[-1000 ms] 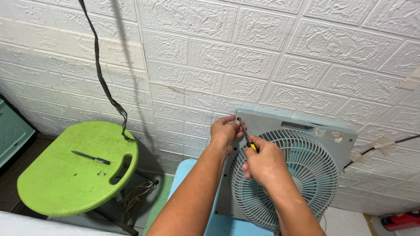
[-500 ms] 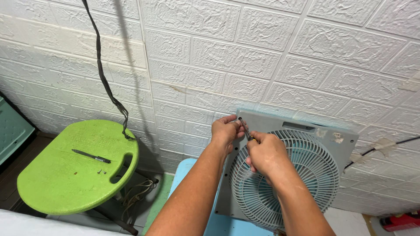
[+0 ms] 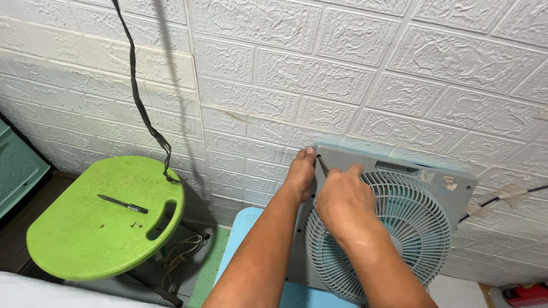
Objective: The person uses a screwdriver to unscrew the rear casing of a box fan resting on a small table, working around the fan's edges and removing screws. They reposition the fan and continue unscrewing to open its housing.
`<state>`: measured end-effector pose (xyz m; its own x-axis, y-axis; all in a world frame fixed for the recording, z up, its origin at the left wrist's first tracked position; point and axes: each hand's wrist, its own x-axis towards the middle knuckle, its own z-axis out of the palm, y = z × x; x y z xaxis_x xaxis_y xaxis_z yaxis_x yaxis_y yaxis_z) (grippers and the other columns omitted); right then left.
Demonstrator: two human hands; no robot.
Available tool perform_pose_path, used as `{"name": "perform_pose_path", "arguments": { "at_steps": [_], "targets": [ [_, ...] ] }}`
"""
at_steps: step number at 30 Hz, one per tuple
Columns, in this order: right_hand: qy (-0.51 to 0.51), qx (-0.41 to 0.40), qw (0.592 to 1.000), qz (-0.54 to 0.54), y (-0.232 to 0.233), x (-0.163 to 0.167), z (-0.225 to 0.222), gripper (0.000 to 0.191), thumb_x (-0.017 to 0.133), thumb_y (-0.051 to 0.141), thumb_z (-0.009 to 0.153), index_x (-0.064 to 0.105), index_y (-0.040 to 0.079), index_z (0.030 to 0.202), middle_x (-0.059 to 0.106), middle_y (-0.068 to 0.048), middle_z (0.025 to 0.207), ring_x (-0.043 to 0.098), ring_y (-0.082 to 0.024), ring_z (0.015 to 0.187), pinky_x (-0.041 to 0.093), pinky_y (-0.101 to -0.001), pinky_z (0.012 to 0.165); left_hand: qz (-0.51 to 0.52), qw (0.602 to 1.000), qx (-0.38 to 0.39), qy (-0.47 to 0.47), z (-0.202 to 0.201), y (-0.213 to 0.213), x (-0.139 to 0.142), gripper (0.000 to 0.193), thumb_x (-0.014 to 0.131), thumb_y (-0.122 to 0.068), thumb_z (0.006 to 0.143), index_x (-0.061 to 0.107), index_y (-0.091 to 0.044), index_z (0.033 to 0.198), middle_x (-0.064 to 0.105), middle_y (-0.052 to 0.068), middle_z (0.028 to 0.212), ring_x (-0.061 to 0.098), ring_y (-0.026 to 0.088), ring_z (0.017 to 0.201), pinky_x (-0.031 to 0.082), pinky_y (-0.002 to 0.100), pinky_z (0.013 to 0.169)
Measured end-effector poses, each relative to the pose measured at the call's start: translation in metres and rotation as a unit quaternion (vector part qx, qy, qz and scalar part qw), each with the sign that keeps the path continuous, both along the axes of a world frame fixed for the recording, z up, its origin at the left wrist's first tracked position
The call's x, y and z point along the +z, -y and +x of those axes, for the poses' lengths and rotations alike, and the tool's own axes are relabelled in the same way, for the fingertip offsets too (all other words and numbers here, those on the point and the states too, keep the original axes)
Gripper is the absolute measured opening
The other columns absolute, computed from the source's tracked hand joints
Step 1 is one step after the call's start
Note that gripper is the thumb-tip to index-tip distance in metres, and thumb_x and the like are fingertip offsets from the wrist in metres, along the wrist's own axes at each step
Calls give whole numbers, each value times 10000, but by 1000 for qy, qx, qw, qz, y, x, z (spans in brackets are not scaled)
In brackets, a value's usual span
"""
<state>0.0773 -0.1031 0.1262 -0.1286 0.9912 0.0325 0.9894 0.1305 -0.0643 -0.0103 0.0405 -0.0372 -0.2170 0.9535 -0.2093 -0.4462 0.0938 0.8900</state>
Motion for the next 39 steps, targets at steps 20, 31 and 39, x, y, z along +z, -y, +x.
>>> {"name": "perform_pose_path", "arguments": {
  "at_steps": [20, 31, 39],
  "targets": [
    [-521, -113, 839, -108, 37, -57, 46, 292, 635, 256, 946, 654, -29, 1006, 691, -186, 775, 579, -255, 662, 432, -373, 557, 117, 968, -46, 218, 5, 56, 13, 434, 504, -363, 1044, 590, -12, 1284, 674, 122, 1174, 621, 250, 1062, 508, 437, 977],
    [-239, -114, 962, 70, 90, -50, 54, 328, 803, 315, 774, 732, 53, 959, 747, -134, 892, 710, -324, 820, 546, -451, 735, 94, 993, -40, 60, 7, 78, 23, 759, 685, -519, 889, 405, -100, 1456, 581, 92, 1337, 530, 208, 1248, 416, 412, 1061],
    [-233, -28, 958, 164, 117, -53, 42, 258, 663, 278, 909, 721, 40, 989, 712, -161, 998, 684, -407, 893, 530, -516, 782, 126, 982, 42, 136, 21, 83, 33, 702, 837, -230, 821, 505, 13, 1389, 639, 186, 1227, 657, 262, 1052, 581, 392, 872]
  ]
}}
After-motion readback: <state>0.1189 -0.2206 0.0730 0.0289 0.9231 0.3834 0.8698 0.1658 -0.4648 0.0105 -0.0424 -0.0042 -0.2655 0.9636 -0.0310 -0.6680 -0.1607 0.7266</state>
